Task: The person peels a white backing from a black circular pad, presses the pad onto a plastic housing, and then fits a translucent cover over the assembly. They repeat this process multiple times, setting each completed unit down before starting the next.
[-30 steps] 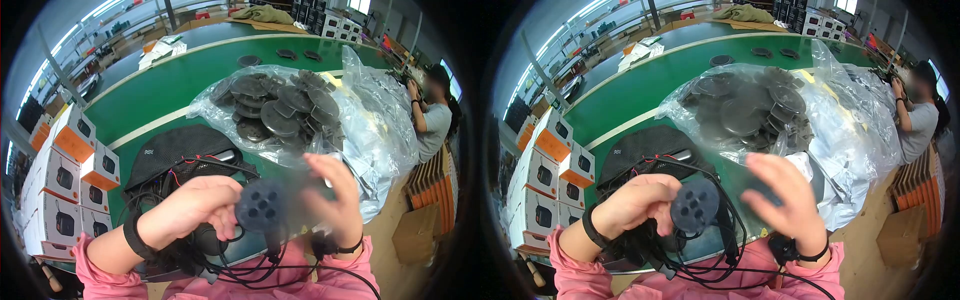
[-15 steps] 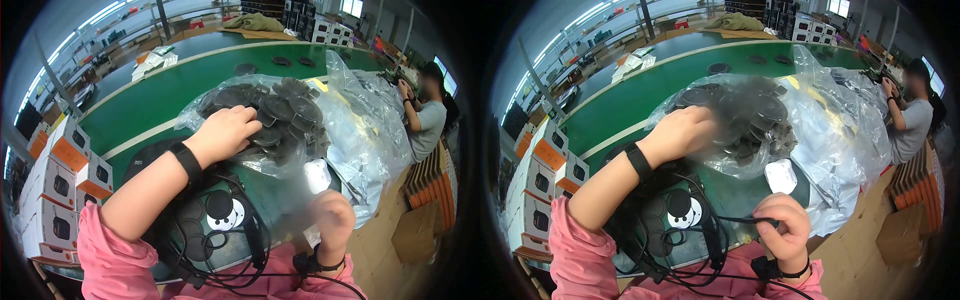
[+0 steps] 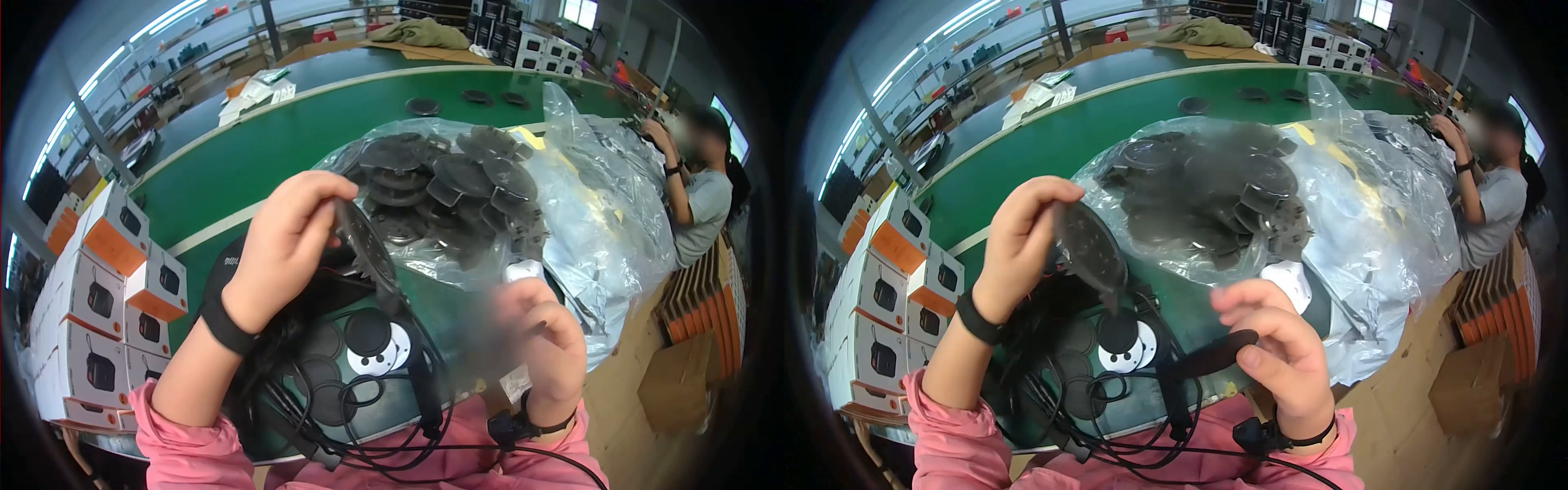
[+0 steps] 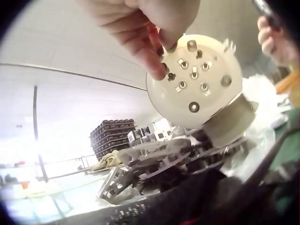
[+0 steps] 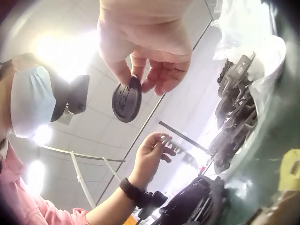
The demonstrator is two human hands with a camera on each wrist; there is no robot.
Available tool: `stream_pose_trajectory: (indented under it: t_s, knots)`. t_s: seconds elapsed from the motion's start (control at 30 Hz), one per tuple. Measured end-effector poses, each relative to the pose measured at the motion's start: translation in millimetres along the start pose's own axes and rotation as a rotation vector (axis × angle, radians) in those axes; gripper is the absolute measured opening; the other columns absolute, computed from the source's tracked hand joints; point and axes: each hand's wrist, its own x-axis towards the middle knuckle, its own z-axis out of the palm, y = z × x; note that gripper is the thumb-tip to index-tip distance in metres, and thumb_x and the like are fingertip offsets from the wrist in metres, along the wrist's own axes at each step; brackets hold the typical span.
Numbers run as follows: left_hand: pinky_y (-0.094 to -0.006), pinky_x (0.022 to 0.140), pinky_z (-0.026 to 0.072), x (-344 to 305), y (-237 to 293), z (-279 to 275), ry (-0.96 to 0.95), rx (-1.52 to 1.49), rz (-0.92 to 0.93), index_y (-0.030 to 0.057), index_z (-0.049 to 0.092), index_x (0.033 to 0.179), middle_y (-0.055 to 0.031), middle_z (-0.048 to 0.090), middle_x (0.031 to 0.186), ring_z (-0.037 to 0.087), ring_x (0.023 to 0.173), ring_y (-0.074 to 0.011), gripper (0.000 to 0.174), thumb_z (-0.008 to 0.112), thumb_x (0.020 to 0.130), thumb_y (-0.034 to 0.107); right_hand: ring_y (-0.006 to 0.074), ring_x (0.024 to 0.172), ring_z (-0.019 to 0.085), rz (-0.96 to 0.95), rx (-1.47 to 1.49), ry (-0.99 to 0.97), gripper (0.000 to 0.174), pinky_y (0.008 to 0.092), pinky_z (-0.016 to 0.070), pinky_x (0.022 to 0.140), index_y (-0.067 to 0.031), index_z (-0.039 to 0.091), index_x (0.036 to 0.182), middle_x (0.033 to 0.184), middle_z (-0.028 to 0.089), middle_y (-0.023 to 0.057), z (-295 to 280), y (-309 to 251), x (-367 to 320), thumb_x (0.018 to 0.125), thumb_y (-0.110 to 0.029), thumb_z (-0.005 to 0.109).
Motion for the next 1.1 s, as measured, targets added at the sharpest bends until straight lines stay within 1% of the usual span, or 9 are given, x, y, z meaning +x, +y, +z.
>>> stream_pose_trajectory:
  t_s: [0.03, 0.17, 0.3, 0.43, 0.6, 0.77, 0.87, 1.0, 1.1]
  knots:
    - [-0.0305, 0.072, 0.0470, -10, 2, -4, 0.044, -0.396, -0.238, 0.0019, 0.048, 0.094, -0.0114, 0.054, 0.097, 0.056, 0.085, -0.0218, 0.015, 0.053, 0.081, 0.006, 0.0286, 0.110, 0.040, 0.012, 0.129, -0.172, 0.018, 0.0363, 0.0304, 0.092, 0.0003, 0.055, 0.093, 0.121, 0.038, 0.0231, -4, 5, 7, 0.081, -0.013, 0.051]
    - [-0.0275, 0.082, 0.0411, -48, -8, -10, -0.147, -1.142, -0.230, 0.0037, 0.047, 0.100, -0.0110, 0.051, 0.102, 0.050, 0.094, -0.0160, 0.017, 0.050, 0.084, 0.008, 0.0281, 0.119, 0.034, 0.344, 0.568, -0.354, 0.026, 0.0399, 0.0282, 0.096, 0.0025, 0.048, 0.110, 0.130, 0.032, 0.0221, 31, 14, 38, 0.086, -0.005, 0.043]
    - [-0.0323, 0.085, 0.0427, -70, 2, -4, -0.102, -1.332, -0.224, 0.0020, 0.047, 0.098, -0.0108, 0.050, 0.100, 0.051, 0.094, -0.0189, 0.021, 0.056, 0.082, 0.013, 0.0147, 0.101, 0.048, 0.922, 0.770, -0.428, 0.021, 0.0284, 0.0365, 0.086, 0.0022, 0.049, 0.105, 0.110, 0.050, 0.0076, 70, 19, 63, 0.088, -0.009, 0.044]
    - [-0.0288, 0.084, 0.0447, -81, -14, -8, -0.073, -1.294, -0.212, 0.0018, 0.049, 0.100, -0.0100, 0.052, 0.103, 0.051, 0.097, -0.0163, 0.017, 0.049, 0.084, 0.005, 0.0099, 0.091, 0.050, 0.835, 0.567, -0.704, 0.017, 0.0233, 0.0383, 0.079, -0.0003, 0.052, 0.099, 0.096, 0.054, 0.0025, 91, 40, 81, 0.087, -0.011, 0.048]
    - [-0.0290, 0.090, 0.0400, -77, 5, -23, 0.261, -1.304, -0.813, -0.0016, 0.044, 0.115, -0.0127, 0.048, 0.117, 0.049, 0.104, -0.0180, 0.029, 0.040, 0.088, 0.009, 0.0092, 0.087, 0.051, 0.639, 0.479, -0.546, 0.014, 0.0228, 0.0382, 0.079, -0.0010, 0.055, 0.093, 0.088, 0.056, 0.0009, 110, 54, 83, 0.086, -0.012, 0.050]
    - [-0.0251, 0.082, 0.0417, -101, -10, -24, 0.253, -1.345, -0.782, 0.0011, 0.044, 0.115, -0.0088, 0.052, 0.110, 0.051, 0.099, -0.0149, 0.042, 0.048, 0.086, 0.031, 0.0118, 0.097, 0.047, 0.537, 0.449, -0.378, 0.013, 0.0262, 0.0365, 0.083, -0.0015, 0.056, 0.093, 0.103, 0.050, 0.0038, 106, 82, 69, 0.086, -0.010, 0.048]
    - [-0.0211, 0.072, 0.0444, -104, -3, -23, 0.185, -0.885, -0.666, -0.0001, 0.048, 0.104, -0.0024, 0.055, 0.095, 0.053, 0.085, -0.0066, 0.021, 0.049, 0.084, 0.007, 0.0144, 0.105, 0.042, 0.581, 0.428, -0.316, 0.013, 0.0286, 0.0329, 0.088, -0.0024, 0.055, 0.094, 0.112, 0.045, 0.0049, 103, 79, 67, 0.086, -0.009, 0.047]
    - [-0.0235, 0.079, 0.0400, -101, -3, -20, 0.321, -0.937, -0.719, 0.0009, 0.051, 0.099, -0.0028, 0.056, 0.093, 0.052, 0.086, -0.0097, 0.020, 0.049, 0.080, 0.002, 0.0173, 0.111, 0.036, 0.062, 0.072, -0.267, 0.014, 0.0303, 0.0285, 0.093, -0.0011, 0.054, 0.095, 0.120, 0.038, 0.0093, 94, 83, 67, 0.085, -0.006, 0.046]
    - [-0.0194, 0.076, 0.0407, -102, -5, -17, 0.319, -0.823, -0.628, -0.0005, 0.049, 0.100, 0.0003, 0.054, 0.093, 0.049, 0.084, -0.0041, 0.017, 0.048, 0.083, -0.001, 0.0212, 0.092, 0.050, -0.159, -0.254, -0.256, 0.016, 0.0313, 0.0393, 0.078, 0.0015, 0.057, 0.092, 0.102, 0.052, 0.0120, 86, 64, 68, 0.076, 0.000, 0.053]
